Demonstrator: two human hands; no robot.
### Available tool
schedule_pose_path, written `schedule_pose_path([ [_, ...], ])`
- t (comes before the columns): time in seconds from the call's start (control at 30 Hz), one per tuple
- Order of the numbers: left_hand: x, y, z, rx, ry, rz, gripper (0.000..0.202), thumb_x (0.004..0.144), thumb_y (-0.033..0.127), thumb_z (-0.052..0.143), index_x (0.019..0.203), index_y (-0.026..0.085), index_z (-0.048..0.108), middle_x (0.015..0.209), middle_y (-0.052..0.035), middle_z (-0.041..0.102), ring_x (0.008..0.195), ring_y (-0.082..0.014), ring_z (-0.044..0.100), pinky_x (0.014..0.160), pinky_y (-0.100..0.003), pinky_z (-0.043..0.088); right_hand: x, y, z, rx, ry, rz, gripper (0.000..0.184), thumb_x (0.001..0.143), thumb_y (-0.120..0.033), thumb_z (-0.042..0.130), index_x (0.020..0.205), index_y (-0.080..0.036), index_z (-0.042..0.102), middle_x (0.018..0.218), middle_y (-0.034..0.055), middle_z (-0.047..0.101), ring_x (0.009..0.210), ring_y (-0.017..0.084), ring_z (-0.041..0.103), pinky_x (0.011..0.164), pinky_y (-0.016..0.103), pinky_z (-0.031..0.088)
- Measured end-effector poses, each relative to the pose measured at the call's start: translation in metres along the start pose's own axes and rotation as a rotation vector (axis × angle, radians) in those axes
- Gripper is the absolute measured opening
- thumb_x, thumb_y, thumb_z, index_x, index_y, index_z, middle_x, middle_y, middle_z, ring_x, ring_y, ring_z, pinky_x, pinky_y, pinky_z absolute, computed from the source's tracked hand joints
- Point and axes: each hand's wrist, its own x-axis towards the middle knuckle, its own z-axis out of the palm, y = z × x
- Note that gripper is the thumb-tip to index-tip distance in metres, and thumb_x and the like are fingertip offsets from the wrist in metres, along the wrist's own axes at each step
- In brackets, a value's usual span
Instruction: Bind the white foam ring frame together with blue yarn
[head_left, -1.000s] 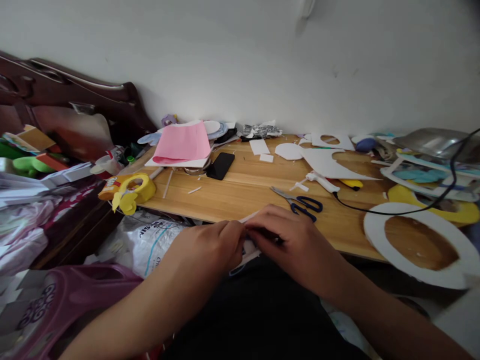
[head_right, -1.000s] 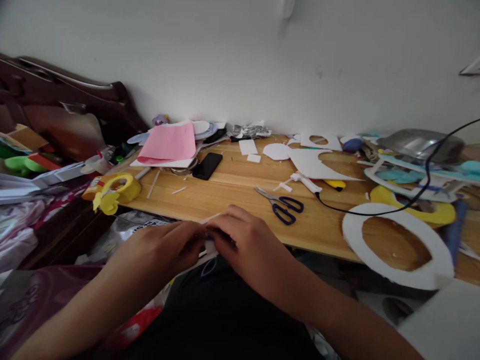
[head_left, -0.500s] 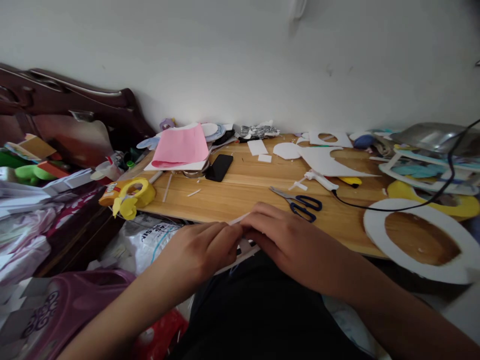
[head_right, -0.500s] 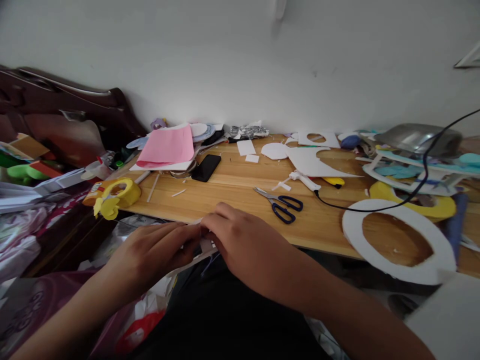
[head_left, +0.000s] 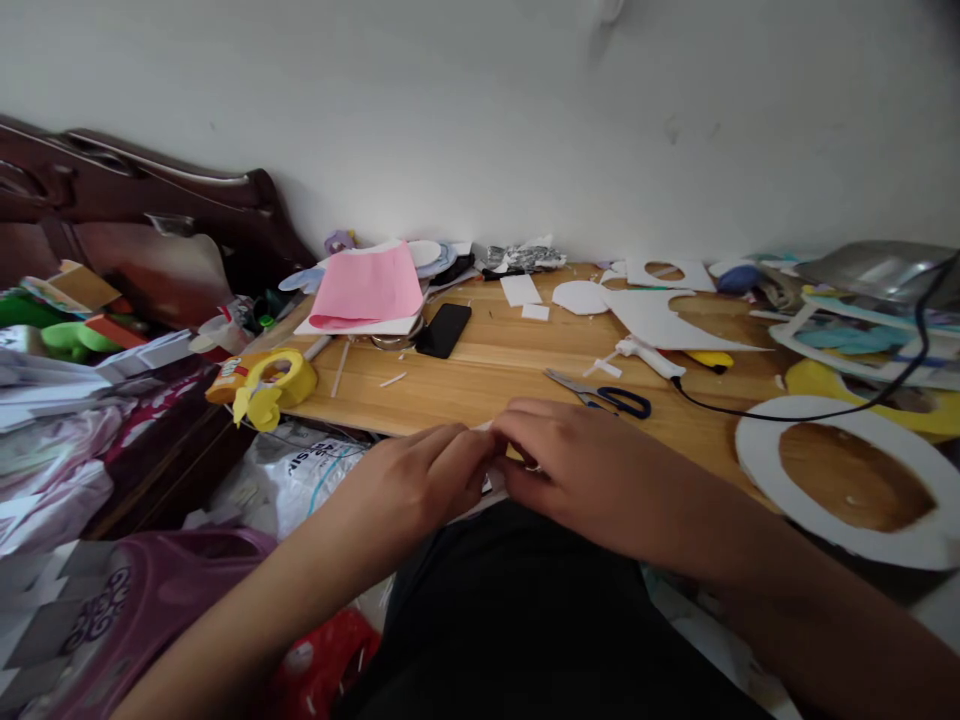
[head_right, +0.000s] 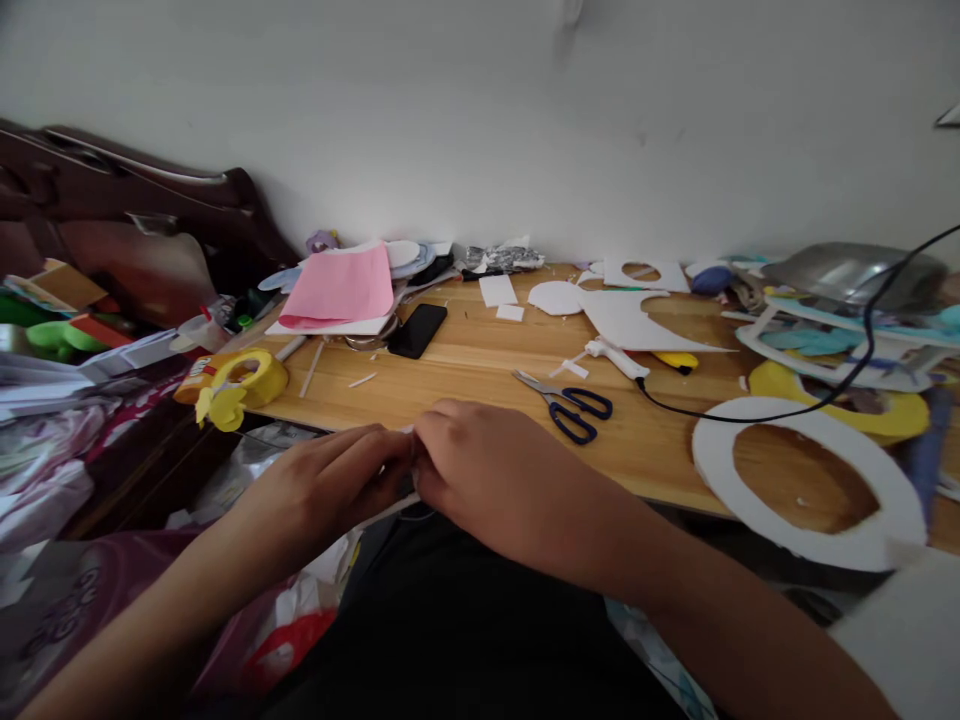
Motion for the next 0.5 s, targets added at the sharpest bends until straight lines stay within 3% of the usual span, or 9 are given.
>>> schedule_pose_path([
  [0.17, 0.0014, -0.0018, -0.0006, -0.176, 0.064, -0.109, 0.022, 0.097, 0.026, 0.062, 0.118, 0.018, 0.060, 0.093, -0.0027, 0.070, 0.077, -0.0128, 0.067, 0.069, -0.023, 0.052, 0.0077, 0.0012, -0.0054, 0.081, -0.015, 0.036, 0.016, 0.099, -0.024, 0.050, 0.094, -0.021, 0.065, 0.092, 0.0034, 0.070, 0.080, 0.018, 0.064, 0.067, 0.031, 0.041],
  [0.37, 0.0049, -0.0033, 0.0002, -0.214, 0.085, -0.147, 0.009, 0.096, 0.016, 0.062, 0.103, 0.016, 0.068, 0.084, -0.0012, 0.069, 0.073, -0.0117, 0.065, 0.067, -0.022, 0.050, 0.0094, 0.0025, -0.0088, 0.149, -0.022, 0.018, 0.018, 0.099, -0.024, 0.050, 0.091, -0.022, 0.067, 0.090, 0.0027, 0.071, 0.080, 0.017, 0.065, 0.068, 0.030, 0.043],
  [0.5, 0.0085, -0.0002, -0.0015, -0.232, 0.081, -0.179, 0.013, 0.092, 0.008, 0.062, 0.099, 0.016, 0.069, 0.082, 0.0002, 0.070, 0.071, -0.0104, 0.064, 0.066, -0.020, 0.047, 0.0069, 0.0044, -0.0078, 0.165, -0.003, 0.033, 0.019, 0.100, -0.027, 0.050, 0.092, -0.023, 0.068, 0.090, 0.0027, 0.072, 0.079, 0.018, 0.065, 0.067, 0.029, 0.043],
])
